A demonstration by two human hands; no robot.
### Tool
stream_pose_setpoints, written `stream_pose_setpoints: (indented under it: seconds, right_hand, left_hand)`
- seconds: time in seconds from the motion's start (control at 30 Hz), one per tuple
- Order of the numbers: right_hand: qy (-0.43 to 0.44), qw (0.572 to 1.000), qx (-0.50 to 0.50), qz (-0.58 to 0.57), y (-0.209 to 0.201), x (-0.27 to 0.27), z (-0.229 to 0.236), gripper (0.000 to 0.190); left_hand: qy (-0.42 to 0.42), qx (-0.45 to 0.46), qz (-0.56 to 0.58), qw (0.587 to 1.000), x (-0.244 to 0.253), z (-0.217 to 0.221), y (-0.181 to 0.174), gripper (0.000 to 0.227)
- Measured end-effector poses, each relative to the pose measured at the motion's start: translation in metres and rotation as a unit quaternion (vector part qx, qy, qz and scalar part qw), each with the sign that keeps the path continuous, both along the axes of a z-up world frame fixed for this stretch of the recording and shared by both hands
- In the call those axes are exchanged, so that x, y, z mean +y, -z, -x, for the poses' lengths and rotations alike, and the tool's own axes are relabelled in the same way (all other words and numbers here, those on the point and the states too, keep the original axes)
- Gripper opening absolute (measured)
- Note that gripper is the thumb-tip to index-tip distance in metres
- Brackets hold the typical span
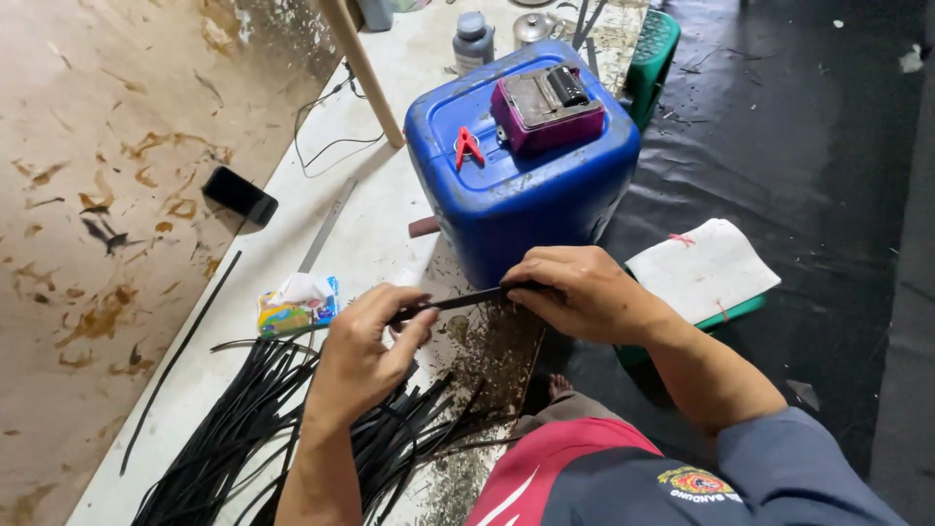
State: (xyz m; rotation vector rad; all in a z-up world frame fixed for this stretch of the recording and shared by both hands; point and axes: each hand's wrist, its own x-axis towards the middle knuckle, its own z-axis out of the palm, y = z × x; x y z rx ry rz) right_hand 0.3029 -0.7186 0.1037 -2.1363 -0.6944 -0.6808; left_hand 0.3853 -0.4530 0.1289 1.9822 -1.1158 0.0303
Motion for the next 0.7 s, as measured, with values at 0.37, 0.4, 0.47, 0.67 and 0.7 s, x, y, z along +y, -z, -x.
stream_pose_setpoints:
  seconds: [0.37, 0.4, 0.47, 0.67, 0.7]
  right_hand:
    - [0.098, 0.985, -0.046, 0.135, -0.025, -0.072, -0.022, 0.011]
    - [0.108, 0.982, -0.052, 0.147, -0.026, -0.081, -0.028, 0.01]
    - [0.093, 0.981, -0.08, 0.153, -0.022, -0.084, -0.051, 0.01]
    - [0.042, 0.981, -0.103, 0.156, -0.049, -0.154, -0.098, 0.009]
    - [0.042, 0.984, -0.083, 0.154, -0.055, -0.175, -0.102, 0.009]
  left_hand:
    - [-0.051, -0.044, -0.034, 0.997, -0.027, -0.058, -0.006, 0.008]
    - [-0.055, -0.057, -0.034, 0.996, -0.035, -0.062, -0.012, 0.009]
    - [-0.02, -0.049, -0.014, 0.998, -0.084, -0.056, -0.01, 0.014]
    - [-0.037, -0.085, -0.008, 0.996, -0.137, -0.092, -0.029, 0.014]
    - [-0.084, -0.097, -0.027, 0.991, -0.131, -0.101, -0.032, 0.012]
